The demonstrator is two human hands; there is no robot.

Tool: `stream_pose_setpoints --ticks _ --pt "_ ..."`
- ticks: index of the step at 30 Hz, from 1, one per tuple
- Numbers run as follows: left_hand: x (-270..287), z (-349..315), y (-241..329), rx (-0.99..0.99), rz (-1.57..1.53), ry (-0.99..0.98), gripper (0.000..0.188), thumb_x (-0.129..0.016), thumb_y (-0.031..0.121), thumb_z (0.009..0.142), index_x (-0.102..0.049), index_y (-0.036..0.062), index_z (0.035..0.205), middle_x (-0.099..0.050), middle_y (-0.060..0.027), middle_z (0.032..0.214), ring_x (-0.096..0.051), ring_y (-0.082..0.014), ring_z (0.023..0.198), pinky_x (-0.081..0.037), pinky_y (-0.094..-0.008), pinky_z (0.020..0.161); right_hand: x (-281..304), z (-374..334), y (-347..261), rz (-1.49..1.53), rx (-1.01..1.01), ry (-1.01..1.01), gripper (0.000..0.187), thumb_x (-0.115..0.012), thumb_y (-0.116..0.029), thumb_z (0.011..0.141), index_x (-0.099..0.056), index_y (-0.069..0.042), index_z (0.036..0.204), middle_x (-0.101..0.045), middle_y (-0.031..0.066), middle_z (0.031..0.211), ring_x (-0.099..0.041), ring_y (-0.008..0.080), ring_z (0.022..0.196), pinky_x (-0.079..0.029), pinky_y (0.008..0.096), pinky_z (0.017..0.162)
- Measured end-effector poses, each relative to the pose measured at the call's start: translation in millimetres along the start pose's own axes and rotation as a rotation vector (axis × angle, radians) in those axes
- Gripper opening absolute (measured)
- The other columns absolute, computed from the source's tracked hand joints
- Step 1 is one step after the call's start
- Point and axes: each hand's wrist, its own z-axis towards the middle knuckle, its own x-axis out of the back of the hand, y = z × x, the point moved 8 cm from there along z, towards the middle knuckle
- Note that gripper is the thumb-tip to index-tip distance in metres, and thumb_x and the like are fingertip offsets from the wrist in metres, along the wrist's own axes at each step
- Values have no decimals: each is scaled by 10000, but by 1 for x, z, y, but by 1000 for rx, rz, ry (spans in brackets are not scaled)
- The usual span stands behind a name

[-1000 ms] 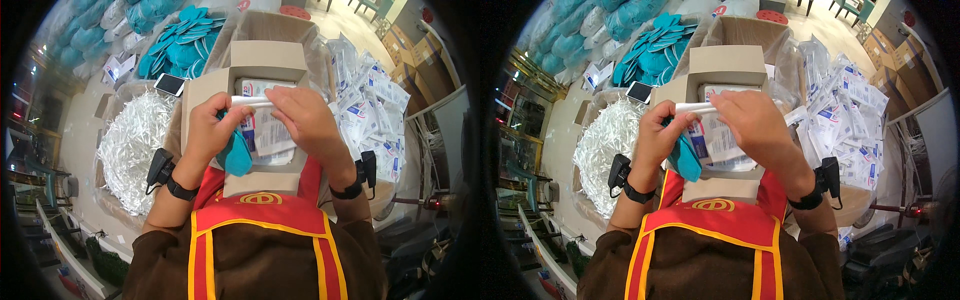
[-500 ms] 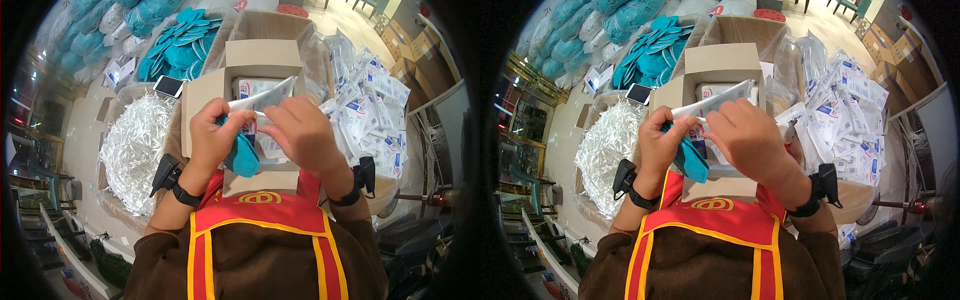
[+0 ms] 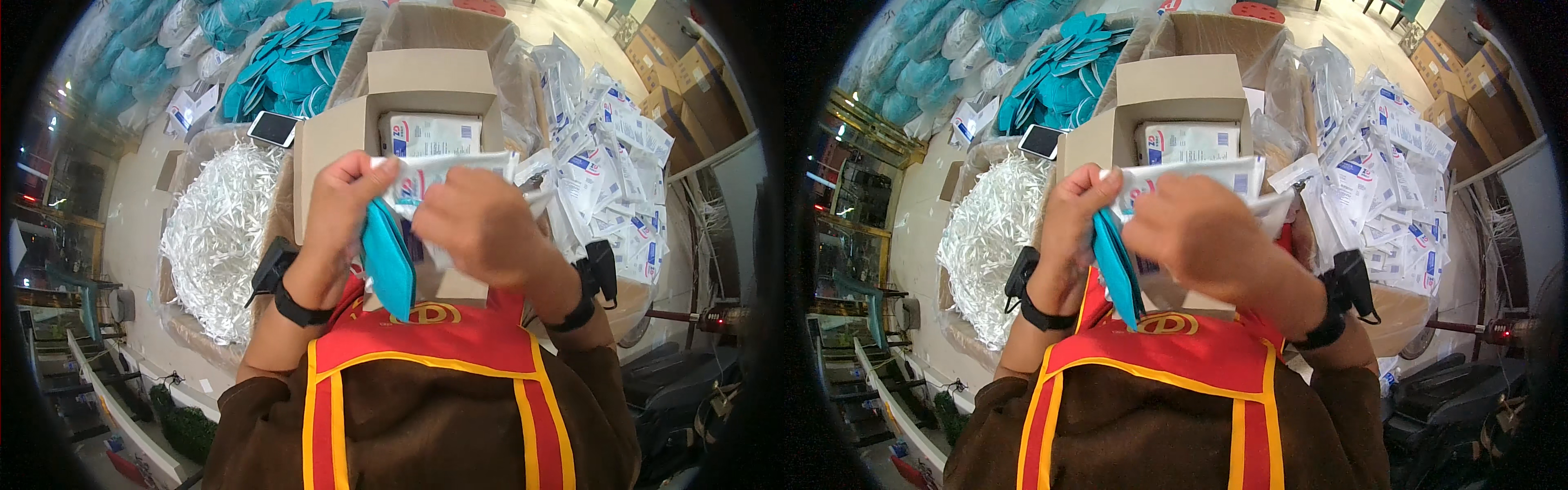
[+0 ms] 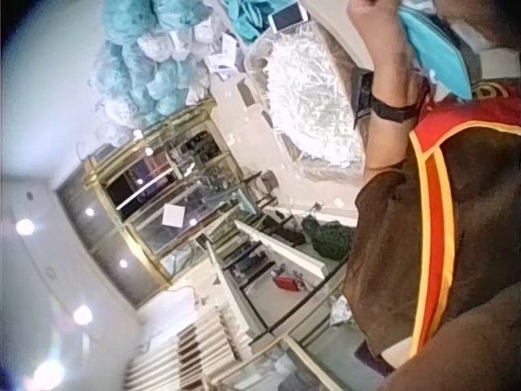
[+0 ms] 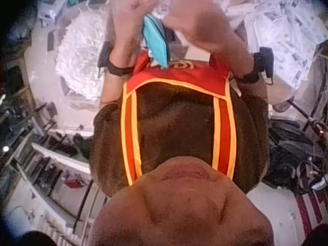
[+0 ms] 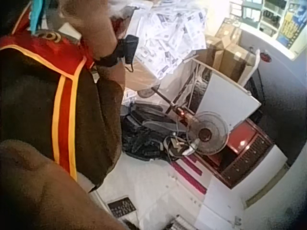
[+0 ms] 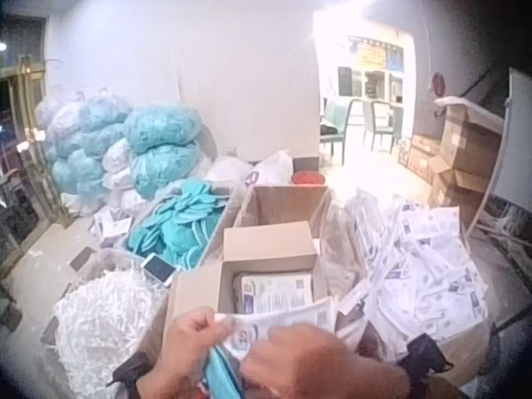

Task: Packaging teal-colored masks into boxes and individual plastic pouches.

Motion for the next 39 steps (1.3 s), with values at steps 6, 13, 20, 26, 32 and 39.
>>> stream_pose_setpoints --ticks 6,13,20,26,32,39 --pt "57 44 -33 -23 -64 116 252 -691 163 852 -529 108 666 -533 52 627 -418 -19 502 -324 -184 452 22 -18 -65 79 240 -150 153 -628 -149 634 -565 -127 772 -482 -12 735 -513 144 667 -391 282 551" --pt "18 12 26 -257 160 -187 116 -694 114 830 -634 29 780 -609 14 733 -526 -47 647 -415 -209 569 36 -4 11 259 -36 44 221 -720 -161 723 -643 -46 895 -566 53 733 -563 245 690 -452 332 601" --pt "-17 -15 44 -361 441 -410 144 -703 127 814 -657 -8 831 -602 -31 718 -544 -78 682 -428 -232 609 -5 1 56 397 -218 -95 241 -724 -176 723 -652 -52 917 -561 80 820 -552 265 825 -443 344 690" --pt "-21 -13 50 -460 534 -295 111 -670 118 829 -670 8 839 -639 -64 767 -578 -115 701 -444 -244 624 -9 3 45 240 -190 -148 168 -687 -144 736 -587 -38 821 -547 113 844 -541 323 835 -446 387 707" --pt "-16 -13 45 -417 538 -115 110 -667 116 829 -674 7 821 -637 -46 738 -567 -109 667 -435 -238 616 -2 3 44 281 -159 -16 161 -693 -122 720 -564 -58 793 -523 99 797 -525 311 809 -427 386 702" --pt "-9 -1 13 -95 34 -74 149 -682 163 853 -634 45 777 -568 45 686 -455 -24 622 -352 -192 549 7 9 12 -1 -12 20 104 -636 -91 686 -554 -95 749 -505 74 765 -496 271 753 -394 368 666"
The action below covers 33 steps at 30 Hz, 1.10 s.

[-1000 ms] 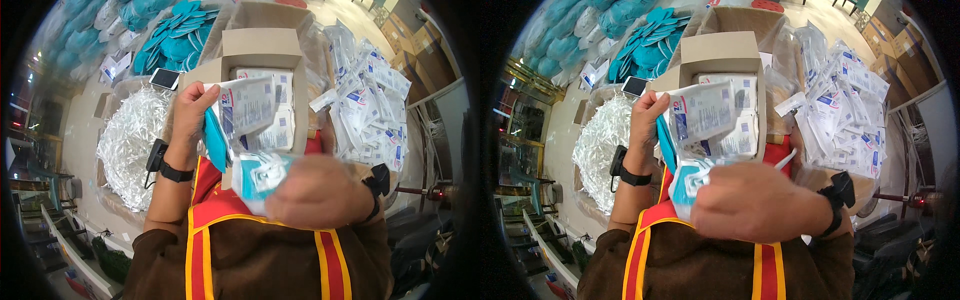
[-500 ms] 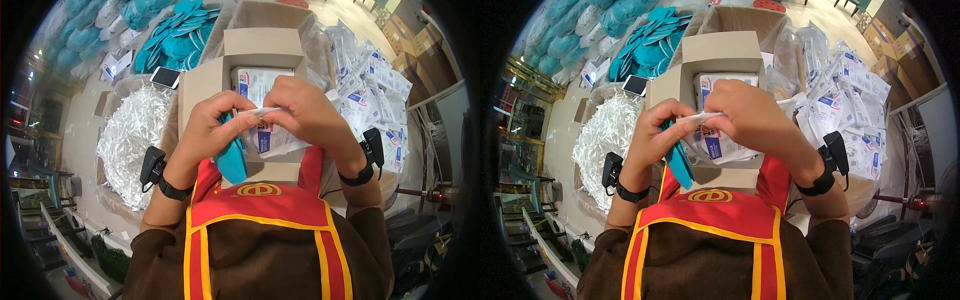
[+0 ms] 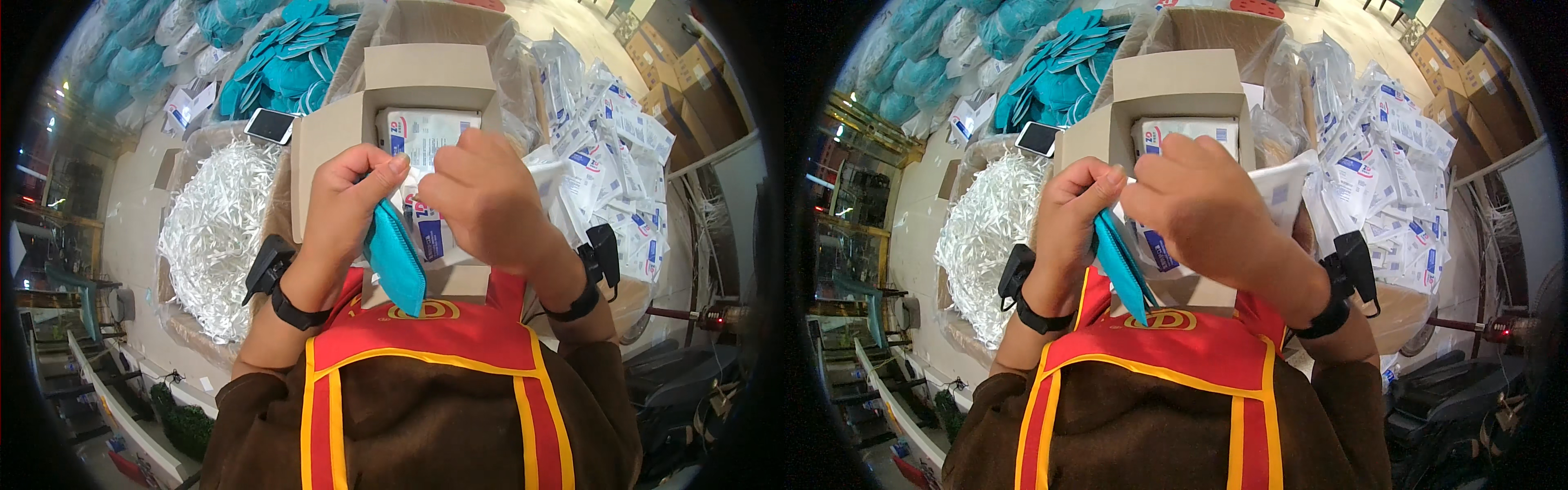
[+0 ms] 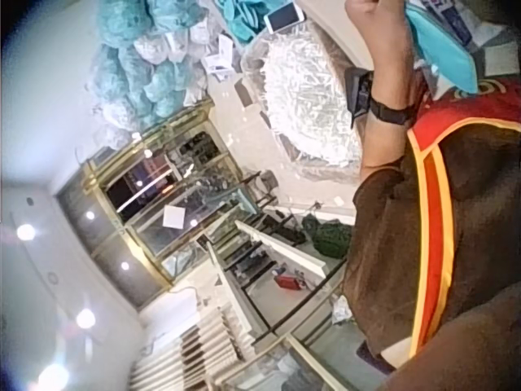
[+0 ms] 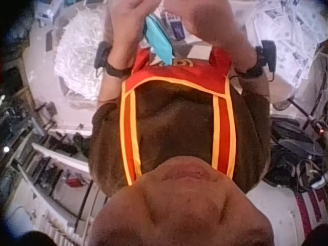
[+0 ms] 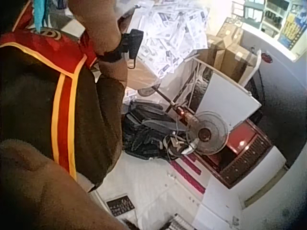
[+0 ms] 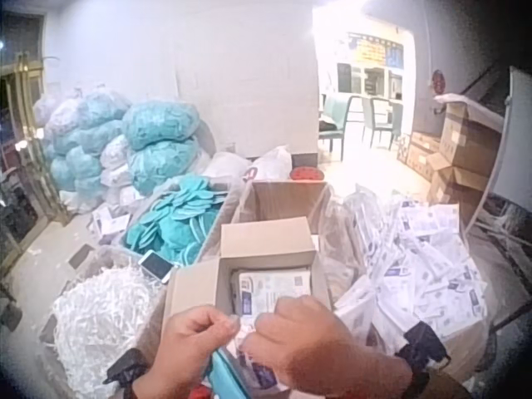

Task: Packaging teal-colored masks into boxes and individual plastic pouches.

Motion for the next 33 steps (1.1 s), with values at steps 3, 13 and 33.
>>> stream_pose_setpoints --ticks 3,13,33 --pt "13 13 -11 39 -90 84 168 -680 175 859 -610 65 754 -556 53 675 -448 -20 611 -349 -186 545 -2 -4 -16 -84 20 -71 103 -611 -108 673 -552 -99 757 -496 39 763 -498 233 759 -397 358 658" --pt "84 37 -34 -1 181 159 141 -685 147 833 -648 17 874 -620 -13 757 -545 -64 685 -426 -198 662 63 -17 -19 -23 0 129 81 -650 -88 675 -591 -77 730 -453 25 652 -463 186 616 -375 314 546" --pt "-26 -14 29 -58 561 -433 413 -749 171 691 -592 42 1051 -641 -83 906 -602 -210 773 -473 -319 687 33 -7 17 35 -58 190 141 -709 -11 634 -614 -40 734 -492 68 667 -460 259 639 -378 342 556"
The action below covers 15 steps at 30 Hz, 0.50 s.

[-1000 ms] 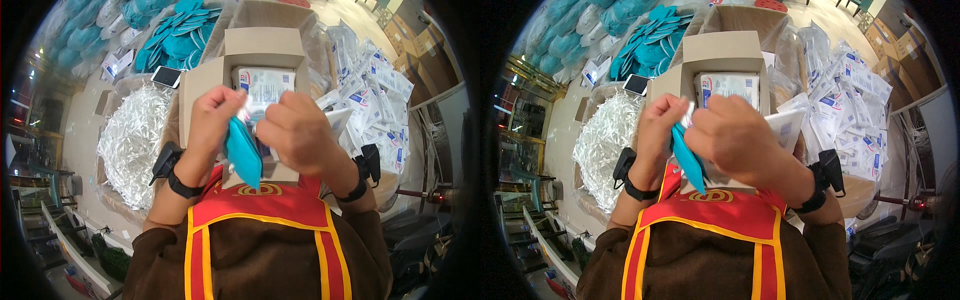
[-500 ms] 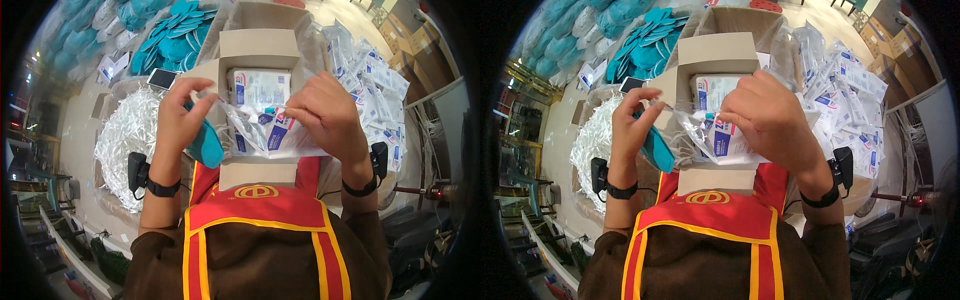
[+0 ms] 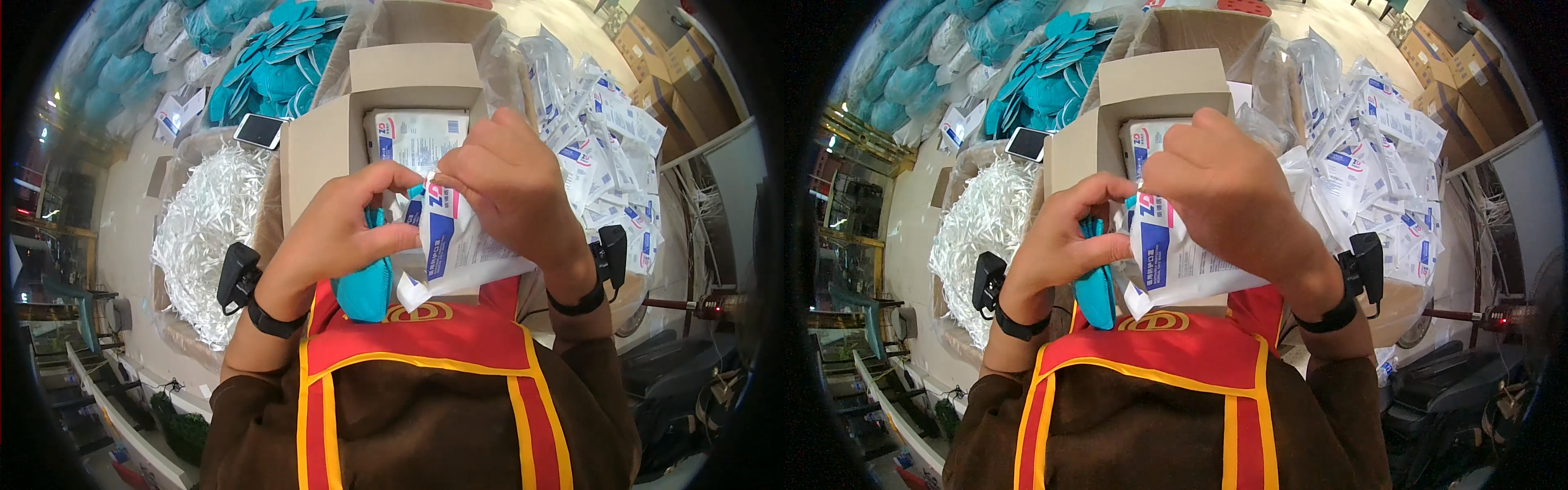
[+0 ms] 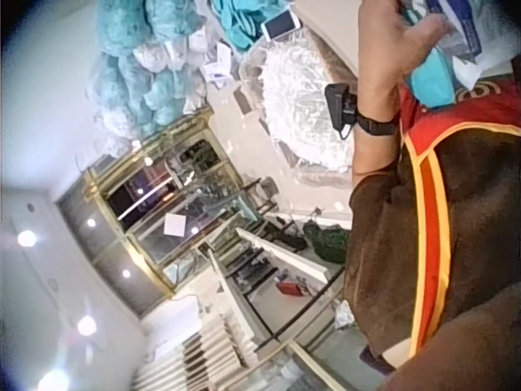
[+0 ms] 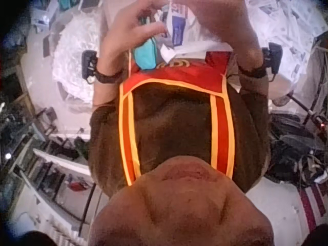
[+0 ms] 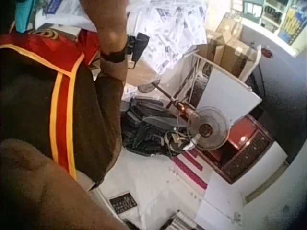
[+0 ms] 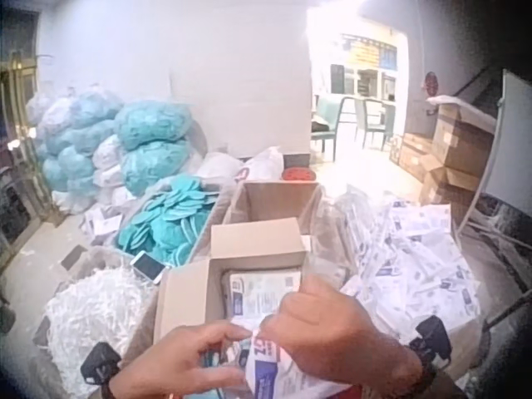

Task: Packaging teal-colored masks into boxes and individual plastic pouches.

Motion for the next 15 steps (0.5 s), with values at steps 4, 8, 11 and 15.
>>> stream_pose_setpoints --ticks 4,8,11,15 --pt "8 -5 8 -149 9 189 470 -767 192 685 -568 43 1083 -645 -101 907 -610 -230 794 -478 -318 710 0 2 -5 -83 33 28 154 -698 -15 612 -612 -46 736 -478 67 667 -465 257 638 -384 342 541" --pt "7 -6 20 -50 107 67 464 -762 194 694 -552 38 1077 -633 -121 945 -617 -255 829 -483 -321 723 -4 1 -10 -192 76 -7 146 -638 -34 636 -533 -82 727 -471 57 705 -501 231 690 -440 326 574" --pt "1 -7 7 -30 69 57 448 -756 172 699 -563 31 1078 -617 -89 970 -596 -198 853 -470 -302 752 -8 3 -25 -119 98 -15 156 -639 -49 640 -537 -90 751 -471 52 720 -499 224 694 -438 311 583" --pt "-7 -4 18 -333 250 177 326 -671 94 711 -582 54 1023 -602 -139 918 -615 -298 822 -484 -320 710 -12 2 -30 43 93 -26 280 -682 -26 618 -641 -72 891 -482 50 700 -467 249 628 -393 337 540"
